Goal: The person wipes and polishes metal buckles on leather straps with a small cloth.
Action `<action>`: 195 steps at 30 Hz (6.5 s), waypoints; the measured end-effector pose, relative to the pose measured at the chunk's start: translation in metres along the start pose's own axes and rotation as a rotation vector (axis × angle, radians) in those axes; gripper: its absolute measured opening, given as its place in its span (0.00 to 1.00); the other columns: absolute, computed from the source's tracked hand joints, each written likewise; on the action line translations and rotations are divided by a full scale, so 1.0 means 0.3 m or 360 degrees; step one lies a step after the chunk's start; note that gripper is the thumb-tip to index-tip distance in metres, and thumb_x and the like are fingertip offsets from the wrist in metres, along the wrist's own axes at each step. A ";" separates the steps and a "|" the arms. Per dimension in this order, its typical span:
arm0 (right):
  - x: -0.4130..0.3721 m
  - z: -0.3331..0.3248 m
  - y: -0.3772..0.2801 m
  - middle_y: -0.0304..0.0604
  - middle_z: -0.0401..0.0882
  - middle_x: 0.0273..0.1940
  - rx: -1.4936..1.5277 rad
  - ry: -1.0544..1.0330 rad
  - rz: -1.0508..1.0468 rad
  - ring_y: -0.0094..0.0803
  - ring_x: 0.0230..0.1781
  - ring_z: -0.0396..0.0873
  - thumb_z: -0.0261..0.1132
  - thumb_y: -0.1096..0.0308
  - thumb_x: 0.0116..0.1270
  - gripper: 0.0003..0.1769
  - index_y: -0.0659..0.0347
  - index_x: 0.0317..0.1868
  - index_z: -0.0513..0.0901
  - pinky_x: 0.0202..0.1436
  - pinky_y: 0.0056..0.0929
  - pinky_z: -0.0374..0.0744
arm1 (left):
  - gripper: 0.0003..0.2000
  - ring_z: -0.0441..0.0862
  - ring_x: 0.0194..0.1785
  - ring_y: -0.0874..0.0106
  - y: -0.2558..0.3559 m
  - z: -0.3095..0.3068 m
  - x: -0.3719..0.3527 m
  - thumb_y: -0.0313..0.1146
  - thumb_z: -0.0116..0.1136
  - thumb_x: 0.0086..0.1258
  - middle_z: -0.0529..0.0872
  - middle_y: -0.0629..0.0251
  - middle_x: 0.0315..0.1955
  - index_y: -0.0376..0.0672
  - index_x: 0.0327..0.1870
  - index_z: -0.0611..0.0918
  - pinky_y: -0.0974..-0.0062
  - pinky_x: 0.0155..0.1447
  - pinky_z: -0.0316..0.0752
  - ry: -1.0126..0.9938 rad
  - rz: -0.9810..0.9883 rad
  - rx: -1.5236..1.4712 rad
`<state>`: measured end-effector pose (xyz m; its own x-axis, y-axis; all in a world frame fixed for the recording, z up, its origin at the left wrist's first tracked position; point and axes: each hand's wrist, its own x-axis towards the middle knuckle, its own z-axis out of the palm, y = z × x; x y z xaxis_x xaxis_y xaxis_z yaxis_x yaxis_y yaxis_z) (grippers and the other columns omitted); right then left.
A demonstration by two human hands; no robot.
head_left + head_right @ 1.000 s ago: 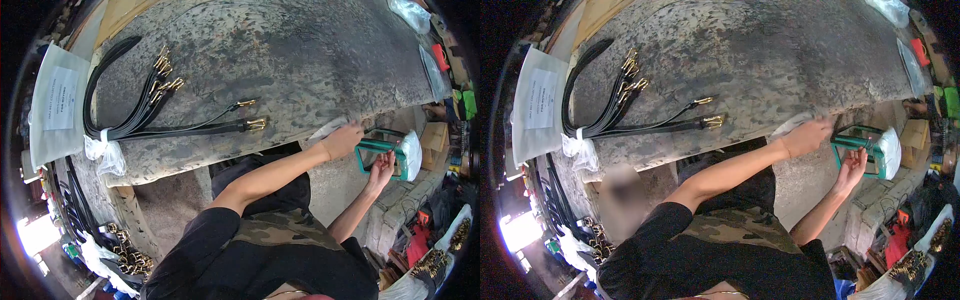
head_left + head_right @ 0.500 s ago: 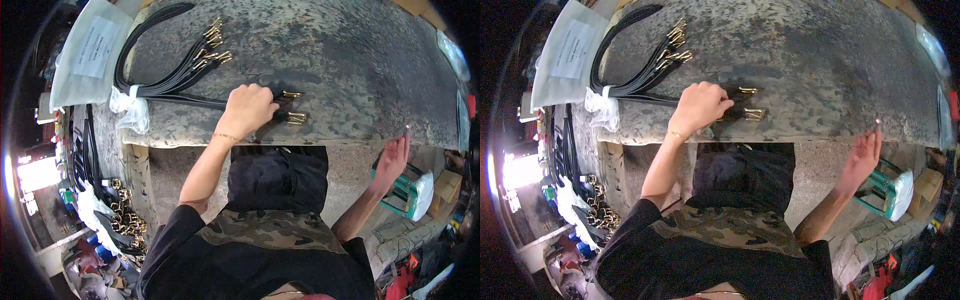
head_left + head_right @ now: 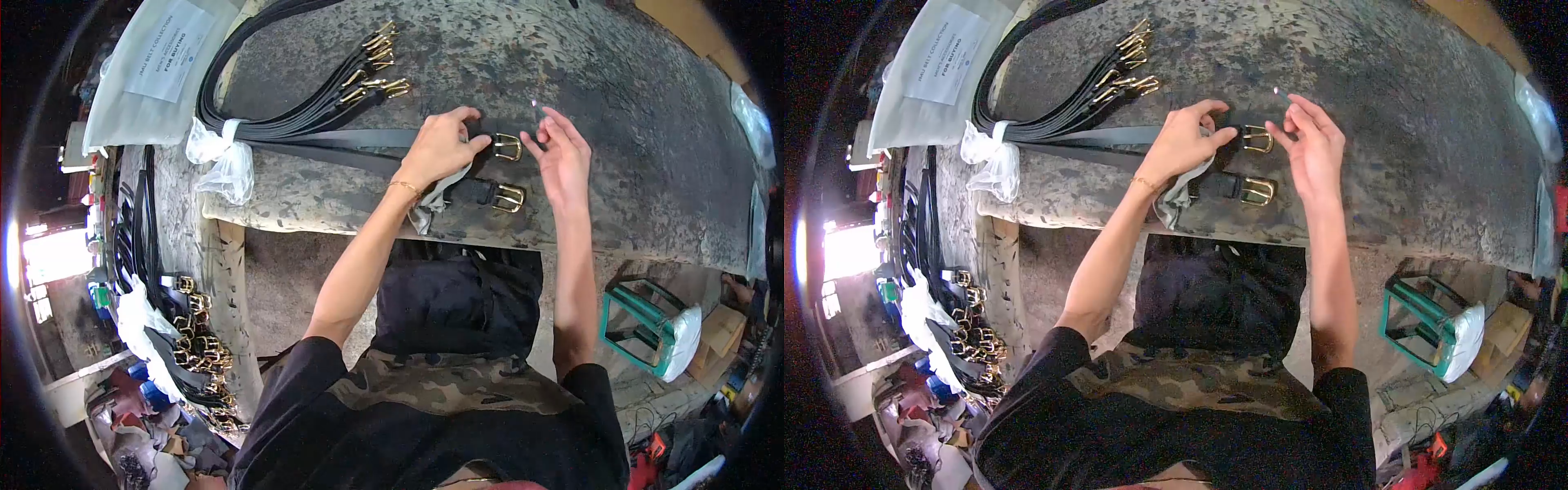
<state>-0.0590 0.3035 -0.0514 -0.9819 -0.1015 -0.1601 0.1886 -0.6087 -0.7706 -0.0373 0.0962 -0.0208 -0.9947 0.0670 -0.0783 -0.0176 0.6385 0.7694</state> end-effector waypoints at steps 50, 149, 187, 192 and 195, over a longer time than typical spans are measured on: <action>-0.041 0.097 0.152 0.36 0.69 0.24 -0.1631 0.0196 -0.0883 0.18 0.22 0.64 0.67 0.82 0.54 0.06 0.68 0.33 0.82 0.25 0.21 0.64 | 0.04 0.82 0.39 0.52 -0.072 0.095 0.007 0.26 0.64 0.64 0.78 0.56 0.40 0.36 0.36 0.85 0.60 0.46 0.76 0.0503 0.0333 -0.0164; 0.029 0.025 0.146 0.38 0.76 0.38 -0.0196 -0.0050 -0.0305 0.25 0.37 0.79 0.60 0.81 0.71 0.03 0.69 0.41 0.81 0.42 0.32 0.86 | 0.08 0.82 0.34 0.62 -0.081 0.062 -0.109 0.21 0.66 0.59 0.78 0.58 0.54 0.39 0.40 0.87 0.63 0.42 0.79 0.0366 0.0543 0.0186; 0.033 0.002 0.121 0.36 0.75 0.32 0.0242 -0.0176 -0.0132 0.21 0.34 0.76 0.61 0.78 0.71 0.07 0.68 0.47 0.82 0.59 0.39 0.83 | 0.17 0.85 0.36 0.59 -0.051 0.037 -0.131 0.29 0.65 0.62 0.81 0.60 0.49 0.47 0.54 0.84 0.65 0.39 0.82 0.0502 0.0442 0.0441; 0.017 -0.033 0.095 0.42 0.83 0.40 0.0449 -0.0130 -0.0049 0.25 0.42 0.81 0.65 0.76 0.70 0.13 0.67 0.54 0.82 0.52 0.32 0.83 | 0.10 0.85 0.36 0.56 -0.028 0.000 -0.137 0.30 0.65 0.63 0.84 0.63 0.42 0.43 0.45 0.86 0.63 0.39 0.81 0.0385 0.0465 0.0616; -0.009 -0.131 0.080 0.43 0.85 0.45 0.0465 -0.0144 -0.0119 0.27 0.46 0.82 0.66 0.77 0.69 0.15 0.66 0.56 0.82 0.48 0.27 0.81 | 0.07 0.85 0.35 0.57 -0.004 -0.042 -0.208 0.31 0.66 0.63 0.85 0.64 0.37 0.43 0.41 0.86 0.63 0.38 0.81 0.0253 0.0442 0.0660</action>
<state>-0.0510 0.3201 -0.0937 -0.9930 -0.1094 -0.0439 0.1150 -0.8163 -0.5661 0.0235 0.0818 -0.0088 -0.9599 0.1802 0.2148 0.2585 0.8655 0.4291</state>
